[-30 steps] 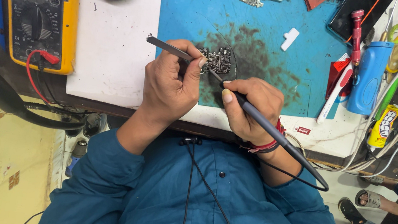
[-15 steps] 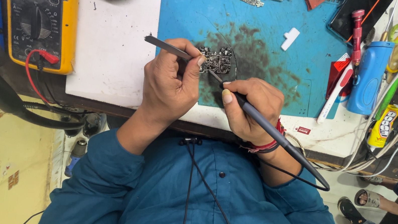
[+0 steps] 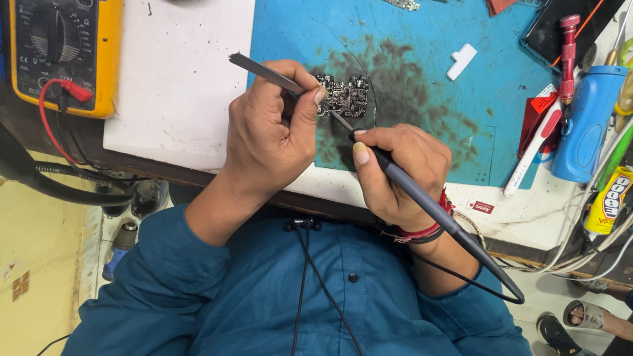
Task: The person holds a small circuit board with tweezers in one hand and a soldering iron in the other, soldering components on the board over a workbench mat. They reposition the board and continue soldering different points throughout the clip.
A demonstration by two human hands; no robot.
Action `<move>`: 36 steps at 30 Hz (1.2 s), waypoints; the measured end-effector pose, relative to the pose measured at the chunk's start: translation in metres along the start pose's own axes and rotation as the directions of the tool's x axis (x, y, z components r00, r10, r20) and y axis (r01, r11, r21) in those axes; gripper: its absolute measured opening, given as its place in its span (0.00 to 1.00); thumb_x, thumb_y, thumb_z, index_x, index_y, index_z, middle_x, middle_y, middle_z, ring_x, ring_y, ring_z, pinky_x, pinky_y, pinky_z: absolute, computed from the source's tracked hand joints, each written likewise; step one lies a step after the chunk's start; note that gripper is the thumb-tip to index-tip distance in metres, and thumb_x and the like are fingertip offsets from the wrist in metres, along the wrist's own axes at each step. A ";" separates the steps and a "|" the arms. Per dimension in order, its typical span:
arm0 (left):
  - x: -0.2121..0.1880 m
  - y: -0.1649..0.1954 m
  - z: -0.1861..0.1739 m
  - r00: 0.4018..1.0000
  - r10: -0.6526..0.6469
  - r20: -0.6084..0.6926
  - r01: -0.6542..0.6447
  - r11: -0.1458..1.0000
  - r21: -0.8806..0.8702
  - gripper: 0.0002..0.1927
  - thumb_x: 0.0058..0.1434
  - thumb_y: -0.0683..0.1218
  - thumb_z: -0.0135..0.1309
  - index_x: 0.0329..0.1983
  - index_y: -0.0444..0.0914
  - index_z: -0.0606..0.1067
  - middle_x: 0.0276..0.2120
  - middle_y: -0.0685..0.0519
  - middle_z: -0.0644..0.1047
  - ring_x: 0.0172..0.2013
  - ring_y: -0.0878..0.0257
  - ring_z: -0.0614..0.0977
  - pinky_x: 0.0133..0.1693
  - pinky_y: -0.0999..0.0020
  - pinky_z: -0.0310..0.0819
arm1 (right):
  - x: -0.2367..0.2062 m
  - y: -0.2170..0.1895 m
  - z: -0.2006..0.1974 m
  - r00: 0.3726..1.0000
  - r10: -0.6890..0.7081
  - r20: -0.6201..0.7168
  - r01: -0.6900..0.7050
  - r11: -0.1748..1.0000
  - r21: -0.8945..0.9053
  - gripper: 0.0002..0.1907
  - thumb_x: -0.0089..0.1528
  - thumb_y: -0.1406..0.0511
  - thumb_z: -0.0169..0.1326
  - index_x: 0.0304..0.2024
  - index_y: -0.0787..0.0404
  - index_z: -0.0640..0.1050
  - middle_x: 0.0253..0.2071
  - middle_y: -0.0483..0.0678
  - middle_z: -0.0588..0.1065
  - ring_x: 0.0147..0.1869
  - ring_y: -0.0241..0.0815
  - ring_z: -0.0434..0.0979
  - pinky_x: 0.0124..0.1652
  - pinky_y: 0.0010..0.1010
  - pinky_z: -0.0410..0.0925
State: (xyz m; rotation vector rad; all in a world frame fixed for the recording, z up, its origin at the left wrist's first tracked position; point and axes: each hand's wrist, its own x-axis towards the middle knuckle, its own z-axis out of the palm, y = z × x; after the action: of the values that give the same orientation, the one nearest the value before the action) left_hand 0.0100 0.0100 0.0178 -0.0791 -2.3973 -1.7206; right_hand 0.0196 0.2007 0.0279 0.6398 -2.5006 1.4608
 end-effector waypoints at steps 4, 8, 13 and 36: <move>0.000 0.000 0.000 1.000 -0.010 0.001 0.010 1.000 -0.005 0.07 0.72 0.37 0.57 0.47 0.35 0.70 0.31 0.53 0.78 0.28 0.70 0.81 0.30 0.74 0.74 | 0.000 0.000 0.000 1.000 0.002 0.002 -0.002 1.000 0.002 0.04 0.62 0.72 0.60 0.39 0.65 0.78 0.30 0.51 0.77 0.30 0.46 0.77 0.33 0.33 0.68; 0.000 -0.001 0.000 1.000 -0.010 0.008 0.010 1.000 -0.016 0.07 0.72 0.37 0.56 0.48 0.35 0.70 0.31 0.53 0.78 0.28 0.70 0.81 0.30 0.74 0.74 | 0.000 0.000 0.001 1.000 0.000 -0.003 0.000 1.000 0.009 0.04 0.62 0.72 0.60 0.40 0.66 0.78 0.30 0.51 0.77 0.31 0.46 0.78 0.33 0.33 0.68; 0.000 0.000 0.000 1.000 -0.004 0.007 0.004 1.000 -0.015 0.07 0.72 0.37 0.57 0.48 0.35 0.70 0.31 0.53 0.78 0.28 0.70 0.81 0.31 0.74 0.75 | 0.000 -0.001 0.000 1.000 0.001 -0.002 -0.001 1.000 0.007 0.05 0.62 0.72 0.60 0.39 0.65 0.78 0.29 0.50 0.76 0.30 0.46 0.77 0.33 0.33 0.68; -0.001 0.000 0.001 1.000 -0.016 0.013 0.016 1.000 -0.010 0.07 0.72 0.37 0.57 0.47 0.35 0.70 0.31 0.53 0.78 0.28 0.71 0.80 0.30 0.74 0.74 | -0.002 0.002 -0.001 1.000 -0.005 0.002 0.005 1.000 -0.001 0.04 0.62 0.72 0.60 0.38 0.65 0.78 0.29 0.50 0.76 0.30 0.46 0.77 0.33 0.34 0.68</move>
State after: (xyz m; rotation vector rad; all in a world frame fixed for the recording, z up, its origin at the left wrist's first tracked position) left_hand 0.0104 0.0108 0.0172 -0.0725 -2.4047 -1.7445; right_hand 0.0208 0.2028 0.0263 0.6470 -2.4997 1.4581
